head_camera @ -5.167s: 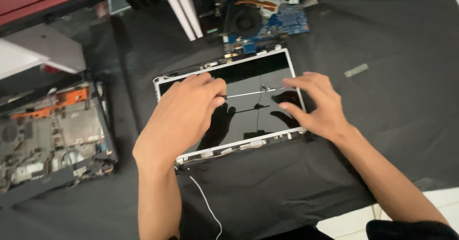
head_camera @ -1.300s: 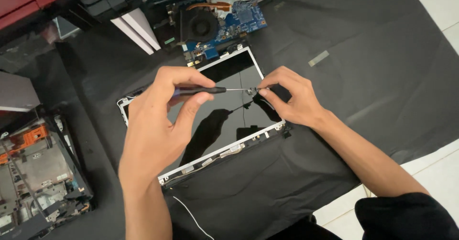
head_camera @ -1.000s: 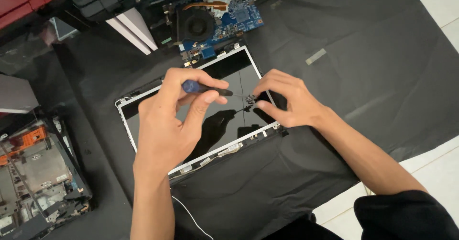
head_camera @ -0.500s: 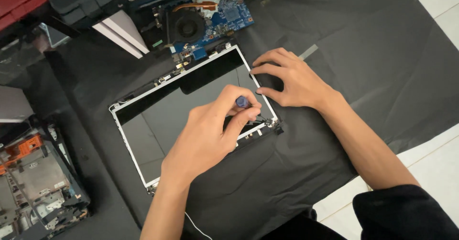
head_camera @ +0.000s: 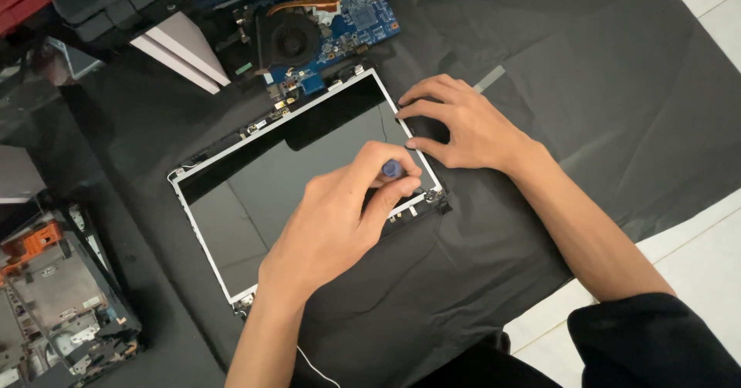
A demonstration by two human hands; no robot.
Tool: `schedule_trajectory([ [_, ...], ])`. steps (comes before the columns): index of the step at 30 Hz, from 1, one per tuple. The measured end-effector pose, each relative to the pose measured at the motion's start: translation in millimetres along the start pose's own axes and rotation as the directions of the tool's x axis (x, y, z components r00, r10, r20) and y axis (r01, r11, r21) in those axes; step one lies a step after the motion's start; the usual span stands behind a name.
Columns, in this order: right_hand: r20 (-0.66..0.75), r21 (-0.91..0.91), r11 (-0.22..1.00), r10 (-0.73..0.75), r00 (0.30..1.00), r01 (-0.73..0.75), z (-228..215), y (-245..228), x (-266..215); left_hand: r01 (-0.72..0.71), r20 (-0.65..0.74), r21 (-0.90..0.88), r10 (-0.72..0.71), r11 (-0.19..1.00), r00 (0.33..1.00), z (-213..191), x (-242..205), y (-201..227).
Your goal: The person places a laptop screen into a metal frame and secures it by tightening screws at the corners using a screwdriver. They then use a prying tool to adjust the edges of the screen within the frame.
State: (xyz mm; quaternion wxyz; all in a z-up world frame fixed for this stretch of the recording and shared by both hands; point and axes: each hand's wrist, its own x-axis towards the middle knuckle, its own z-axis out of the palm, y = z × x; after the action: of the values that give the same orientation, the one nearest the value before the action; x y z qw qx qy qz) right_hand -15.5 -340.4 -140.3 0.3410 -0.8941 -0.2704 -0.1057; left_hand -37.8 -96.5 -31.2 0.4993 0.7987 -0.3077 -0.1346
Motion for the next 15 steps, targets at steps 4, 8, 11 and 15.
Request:
schedule_trajectory([
  [4, -0.003, -0.002, 1.000, 0.002, 1.000, -0.002, 0, 1, 0, -0.081, -0.010, 0.009, 0.081, 0.997, 0.997, 2, -3, 2],
  [8, 0.004, 0.001, 1.000, 0.010, 1.000, -0.010, 0, 1, -1, -0.155, -0.001, 0.098, 0.156, 0.983, 0.988, 5, -6, 6],
  [11, 0.008, 0.001, 1.000, 0.012, 1.000, -0.012, 1, 0, -1, -0.263, -0.016, 0.181, 0.270, 0.948, 0.963, 6, -10, 10],
  [15, 0.009, 0.005, 1.000, 0.008, 1.000, -0.008, 0, 1, -1, -0.365, 0.050, 0.346, 0.371, 0.864, 0.927, 11, -14, 15],
])
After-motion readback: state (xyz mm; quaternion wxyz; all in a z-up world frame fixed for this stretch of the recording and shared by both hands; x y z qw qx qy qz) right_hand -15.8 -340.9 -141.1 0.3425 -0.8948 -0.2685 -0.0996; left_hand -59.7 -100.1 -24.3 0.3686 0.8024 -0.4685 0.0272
